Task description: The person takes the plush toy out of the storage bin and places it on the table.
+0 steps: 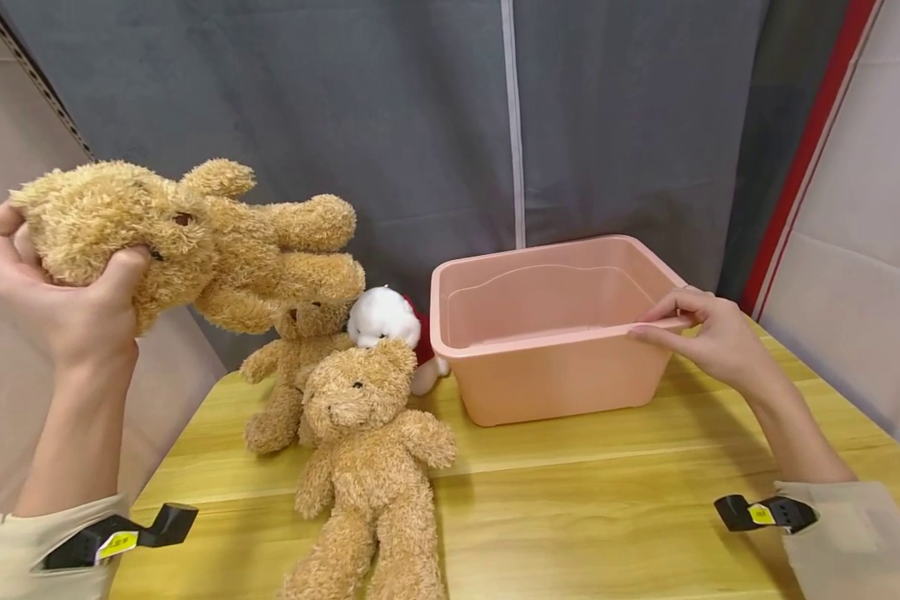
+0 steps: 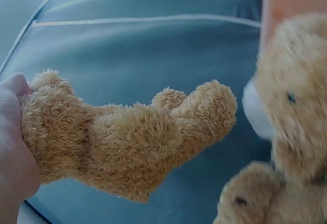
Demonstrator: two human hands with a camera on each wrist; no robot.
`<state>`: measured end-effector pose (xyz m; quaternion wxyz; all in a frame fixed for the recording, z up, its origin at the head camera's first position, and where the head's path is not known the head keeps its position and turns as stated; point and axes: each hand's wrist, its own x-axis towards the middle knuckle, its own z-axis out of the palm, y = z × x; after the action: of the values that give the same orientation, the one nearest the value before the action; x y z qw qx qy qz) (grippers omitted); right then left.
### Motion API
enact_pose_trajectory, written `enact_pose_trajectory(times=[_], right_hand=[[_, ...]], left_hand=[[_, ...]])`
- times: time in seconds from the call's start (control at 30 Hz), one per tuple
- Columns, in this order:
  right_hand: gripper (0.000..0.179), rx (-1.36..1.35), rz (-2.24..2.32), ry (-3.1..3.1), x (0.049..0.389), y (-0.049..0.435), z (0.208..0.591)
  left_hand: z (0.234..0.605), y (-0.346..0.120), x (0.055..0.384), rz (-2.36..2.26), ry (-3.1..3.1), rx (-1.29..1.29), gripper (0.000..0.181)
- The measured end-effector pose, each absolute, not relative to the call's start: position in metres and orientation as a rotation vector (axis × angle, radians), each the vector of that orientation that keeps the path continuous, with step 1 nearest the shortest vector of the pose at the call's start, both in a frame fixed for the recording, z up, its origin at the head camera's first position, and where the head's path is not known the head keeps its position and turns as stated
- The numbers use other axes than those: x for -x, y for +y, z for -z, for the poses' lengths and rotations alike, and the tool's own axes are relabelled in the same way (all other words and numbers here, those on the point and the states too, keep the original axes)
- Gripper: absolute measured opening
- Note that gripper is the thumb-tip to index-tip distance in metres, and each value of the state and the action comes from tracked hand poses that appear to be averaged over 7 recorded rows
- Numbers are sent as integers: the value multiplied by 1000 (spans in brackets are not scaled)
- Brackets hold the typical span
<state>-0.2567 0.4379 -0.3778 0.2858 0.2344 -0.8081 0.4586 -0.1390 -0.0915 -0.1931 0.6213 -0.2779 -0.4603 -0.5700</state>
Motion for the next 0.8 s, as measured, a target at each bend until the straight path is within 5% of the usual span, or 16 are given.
enact_pose_trajectory(times=[0.23, 0.8], right_hand=[[14, -611, -1226, -2170, 254, 438, 377], [16, -596, -1220, -2182, 254, 443, 377]], left_hand=[[204, -120, 129, 1092, -1228, 434, 58], [234, -195, 114, 1007, -1985, 382, 78]])
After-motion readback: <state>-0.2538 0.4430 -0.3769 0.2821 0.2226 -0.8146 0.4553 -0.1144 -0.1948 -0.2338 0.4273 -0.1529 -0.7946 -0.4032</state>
